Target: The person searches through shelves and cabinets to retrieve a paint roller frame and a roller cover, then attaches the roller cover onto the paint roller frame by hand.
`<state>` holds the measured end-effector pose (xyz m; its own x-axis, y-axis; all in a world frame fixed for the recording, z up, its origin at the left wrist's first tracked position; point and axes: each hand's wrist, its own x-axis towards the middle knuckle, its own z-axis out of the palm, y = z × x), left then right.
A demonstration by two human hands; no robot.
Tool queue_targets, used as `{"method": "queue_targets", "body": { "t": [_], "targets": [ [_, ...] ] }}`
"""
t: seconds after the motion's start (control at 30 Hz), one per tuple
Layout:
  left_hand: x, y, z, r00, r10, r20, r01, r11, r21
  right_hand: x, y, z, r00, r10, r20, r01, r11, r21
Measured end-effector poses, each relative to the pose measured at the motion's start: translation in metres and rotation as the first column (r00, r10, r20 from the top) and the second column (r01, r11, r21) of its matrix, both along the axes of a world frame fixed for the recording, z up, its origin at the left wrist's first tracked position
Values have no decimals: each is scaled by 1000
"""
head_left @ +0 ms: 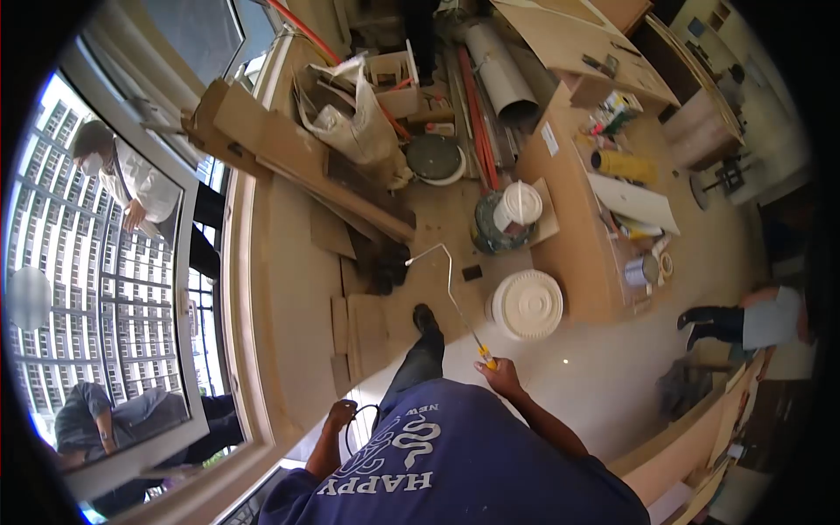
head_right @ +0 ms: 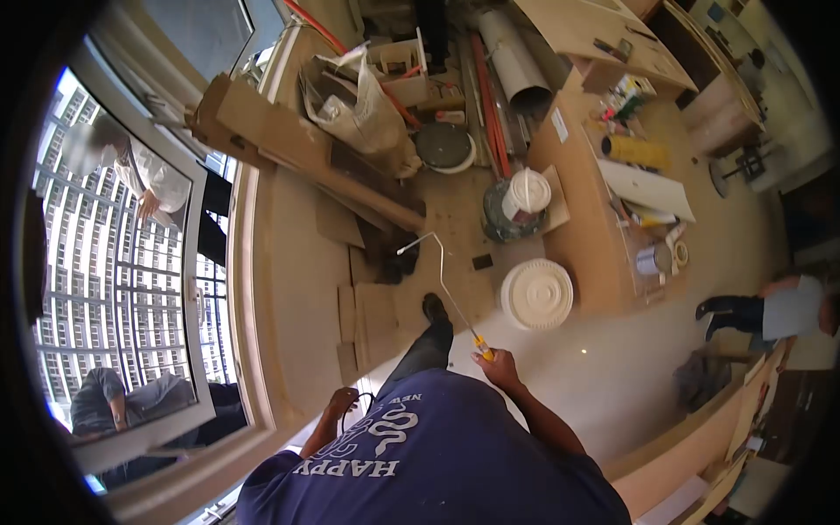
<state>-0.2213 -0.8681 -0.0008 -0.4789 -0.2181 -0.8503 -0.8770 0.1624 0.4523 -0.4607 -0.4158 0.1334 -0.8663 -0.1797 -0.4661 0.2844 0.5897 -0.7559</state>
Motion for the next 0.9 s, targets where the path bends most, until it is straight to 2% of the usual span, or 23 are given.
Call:
{"method": "queue_targets", "body": {
  "t": [0.03,0.1,0.13,0.17,0.2,0.23,0.3,0.37,0.4,0.43,0.47,0.53,0.57,0.63,0.67,0.73,0.77,0.8,0.83,0.87,0.9],
  "targets": [
    [-37,-22,-11,968,-164,-191,162,986,-28,-25,-5,2,1000,28,-6,-28,1000,10],
    [-130,-50,-15,939,-336,-80,306,916,-258,-73,-22,21,998,-27,-62,24,999,-49],
    [-185,-48,23,940,-285,-188,218,924,-313,-91,-33,27,995,-53,-80,46,995,-85],
    [-233,-52,40,887,-364,-282,230,881,-415,-106,-45,26,988,-149,-42,140,975,-170],
    [-285,-47,74,875,-251,-414,138,949,-284,-133,-59,55,993,-111,29,114,982,-149],
    [-336,-42,105,833,-245,-496,139,961,-241,-154,-72,63,995,-100,-3,98,978,-183],
    [-429,-17,195,715,-210,-667,176,977,-119,-197,-95,67,998,-43,-40,33,976,-217],
    [-497,0,237,603,-212,-769,315,949,-14,-240,-118,65,997,67,-41,-74,972,-221],
    [-524,9,248,605,-144,-783,355,929,103,-263,-133,67,988,120,-98,-139,966,-220],
    [-550,15,252,490,-192,-850,419,907,36,-286,-150,68,973,172,-153,-203,955,-216],
    [-572,24,265,430,-144,-891,408,912,50,-307,-166,69,953,222,-205,-265,941,-210],
    [-615,39,291,297,-43,-954,391,917,81,-347,-193,64,941,272,-203,-316,921,-228],
    [-633,38,289,324,17,-946,376,915,146,-368,-206,60,933,297,-203,-342,909,-237],
    [-673,31,279,374,137,-917,342,899,274,-419,-230,73,920,382,-87,-392,894,-217],
    [-688,25,272,430,196,-882,256,910,327,-443,-240,74,906,423,-26,-419,883,-209],
    [-720,5,267,517,321,-793,69,908,413,-492,-262,59,834,539,-117,-551,802,-231],
    [-738,-3,272,483,400,-779,-82,906,414,-520,-269,52,790,590,-164,-612,755,-236],
    [-759,-22,269,433,409,-803,-173,912,371,-544,-275,39,779,598,-189,-625,713,-318],
    [-776,-45,262,451,387,-804,-284,917,282,-571,-281,22,769,601,-220,-633,666,-395],
    [-799,-63,270,404,475,-782,-444,849,286,-602,-287,12,760,600,-250,-637,612,-469],
    [-819,-86,282,430,458,-778,-542,820,183,-637,-285,16,709,684,-174,-679,595,-430]
  ]
}}
